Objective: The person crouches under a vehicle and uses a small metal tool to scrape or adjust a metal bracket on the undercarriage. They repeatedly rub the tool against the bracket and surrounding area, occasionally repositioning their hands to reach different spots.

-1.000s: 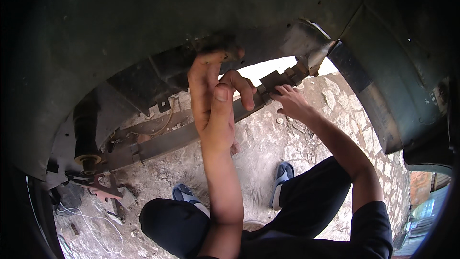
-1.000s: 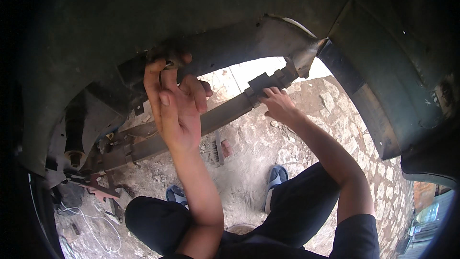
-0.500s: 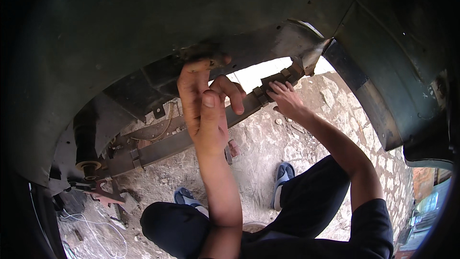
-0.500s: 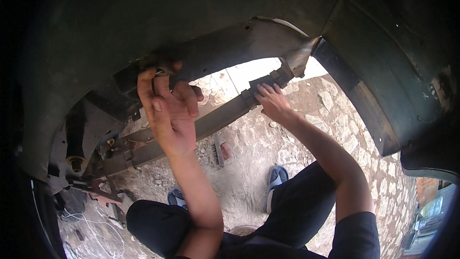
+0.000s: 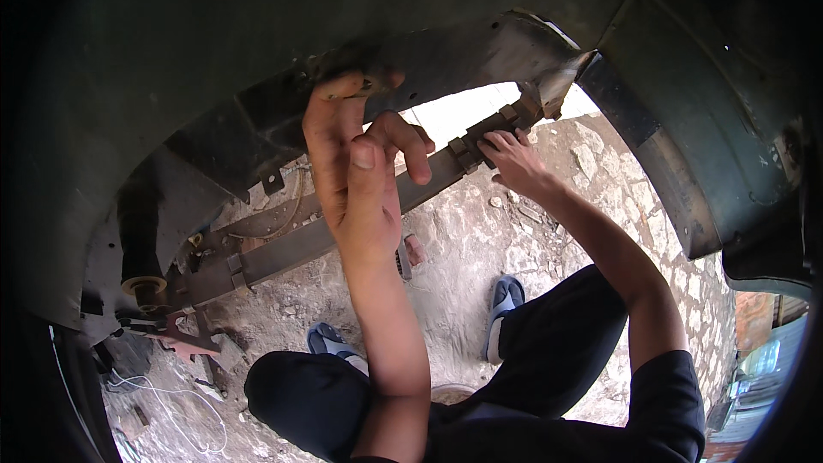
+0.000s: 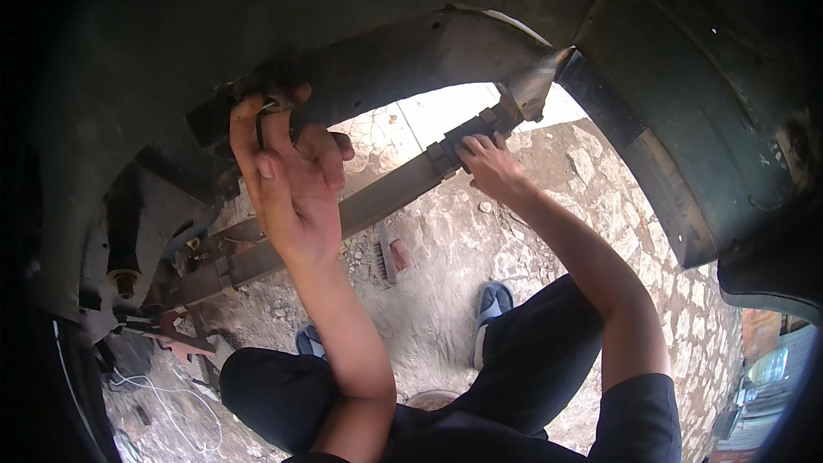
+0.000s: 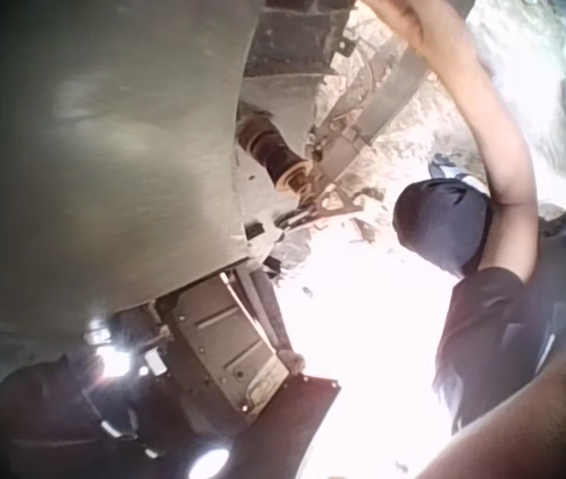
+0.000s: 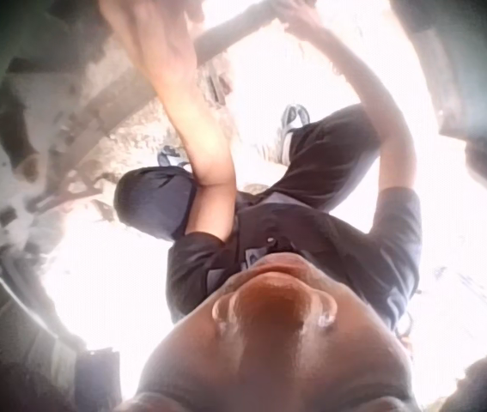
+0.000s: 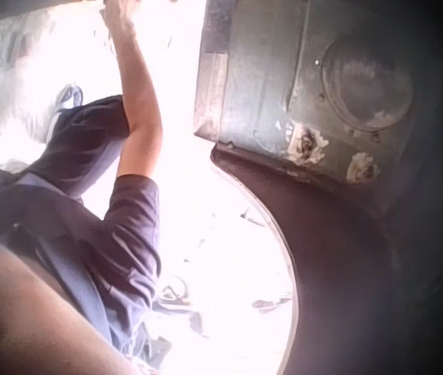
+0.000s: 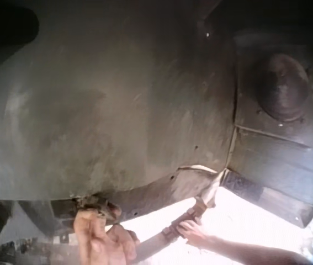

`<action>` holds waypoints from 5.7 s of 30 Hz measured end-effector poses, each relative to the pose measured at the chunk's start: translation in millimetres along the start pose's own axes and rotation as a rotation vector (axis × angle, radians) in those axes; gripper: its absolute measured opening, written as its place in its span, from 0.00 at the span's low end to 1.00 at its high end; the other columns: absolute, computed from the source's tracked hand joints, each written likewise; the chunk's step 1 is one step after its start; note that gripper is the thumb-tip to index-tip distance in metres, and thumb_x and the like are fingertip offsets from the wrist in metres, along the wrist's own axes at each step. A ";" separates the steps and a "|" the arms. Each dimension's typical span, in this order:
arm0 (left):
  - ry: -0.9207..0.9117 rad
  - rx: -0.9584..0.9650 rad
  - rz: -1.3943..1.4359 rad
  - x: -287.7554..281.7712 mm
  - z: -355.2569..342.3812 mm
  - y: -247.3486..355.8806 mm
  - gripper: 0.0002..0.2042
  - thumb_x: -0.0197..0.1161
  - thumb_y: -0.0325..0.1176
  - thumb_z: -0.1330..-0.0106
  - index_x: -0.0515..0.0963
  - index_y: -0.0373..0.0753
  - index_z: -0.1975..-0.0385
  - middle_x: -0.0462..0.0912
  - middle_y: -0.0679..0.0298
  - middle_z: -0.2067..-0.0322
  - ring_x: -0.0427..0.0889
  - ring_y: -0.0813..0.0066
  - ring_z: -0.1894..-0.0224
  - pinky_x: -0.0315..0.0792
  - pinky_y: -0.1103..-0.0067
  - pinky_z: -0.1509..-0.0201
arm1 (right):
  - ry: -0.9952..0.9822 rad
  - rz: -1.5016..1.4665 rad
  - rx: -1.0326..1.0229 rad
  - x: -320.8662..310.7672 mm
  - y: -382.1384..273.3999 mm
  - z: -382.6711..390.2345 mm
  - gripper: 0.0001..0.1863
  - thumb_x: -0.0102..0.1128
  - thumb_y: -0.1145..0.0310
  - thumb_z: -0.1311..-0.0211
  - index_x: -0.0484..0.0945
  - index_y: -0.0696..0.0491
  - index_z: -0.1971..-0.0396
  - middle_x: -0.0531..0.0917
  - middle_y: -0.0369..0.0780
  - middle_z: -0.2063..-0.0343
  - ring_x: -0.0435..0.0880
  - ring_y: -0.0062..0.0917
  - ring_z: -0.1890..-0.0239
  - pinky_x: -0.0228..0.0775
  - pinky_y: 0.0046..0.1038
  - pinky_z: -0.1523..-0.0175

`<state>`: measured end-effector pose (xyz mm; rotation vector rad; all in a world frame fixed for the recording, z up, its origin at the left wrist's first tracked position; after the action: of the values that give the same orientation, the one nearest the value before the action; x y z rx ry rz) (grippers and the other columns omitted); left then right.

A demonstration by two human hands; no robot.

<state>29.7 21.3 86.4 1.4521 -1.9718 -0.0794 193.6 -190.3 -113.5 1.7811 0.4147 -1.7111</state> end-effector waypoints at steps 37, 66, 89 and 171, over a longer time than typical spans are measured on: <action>-0.065 0.050 0.113 3.3 0.0 -2.1 0.19 0.44 0.45 0.25 0.59 0.43 0.41 0.64 0.53 0.40 0.67 0.81 0.76 0.68 0.78 0.62 | -0.095 0.039 0.013 23.7 -8.5 3.0 0.48 0.71 0.60 0.49 0.53 0.47 0.31 0.52 0.41 0.29 0.49 0.34 0.27 0.40 0.51 0.27; 0.031 0.015 0.092 -2.0 -1.8 -5.7 0.25 0.50 0.46 0.28 0.57 0.38 0.39 0.69 0.50 0.45 0.69 0.80 0.80 0.71 0.79 0.67 | 0.046 0.115 -0.007 17.4 10.3 -2.5 0.47 0.69 0.62 0.49 0.51 0.48 0.30 0.54 0.41 0.30 0.51 0.32 0.28 0.43 0.48 0.28; -0.062 0.007 0.059 4.1 3.5 -4.4 0.29 0.49 0.46 0.28 0.50 0.43 0.32 0.67 0.60 0.44 0.68 0.78 0.68 0.65 0.79 0.63 | 0.092 0.278 0.067 26.2 12.0 -3.8 0.41 0.62 0.58 0.43 0.54 0.52 0.31 0.54 0.45 0.30 0.50 0.36 0.28 0.41 0.50 0.28; 0.055 -0.097 0.178 -1.1 5.8 -7.9 0.21 0.58 0.41 0.31 0.65 0.39 0.44 0.73 0.56 0.48 0.71 0.82 0.75 0.69 0.81 0.65 | -0.138 -0.023 0.001 6.7 -3.3 9.6 0.44 0.70 0.55 0.50 0.58 0.47 0.33 0.53 0.46 0.30 0.48 0.41 0.27 0.44 0.54 0.30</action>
<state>33.1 17.3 78.1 1.2002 -2.0151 -0.0550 184.8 -195.2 -120.4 1.6525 0.3752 -1.8378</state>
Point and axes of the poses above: each hand's wrist, its own z-axis away from the middle knuckle, its own x-axis out of the palm, y = z × x, the point moved 10 cm from there along -z, towards the middle knuckle
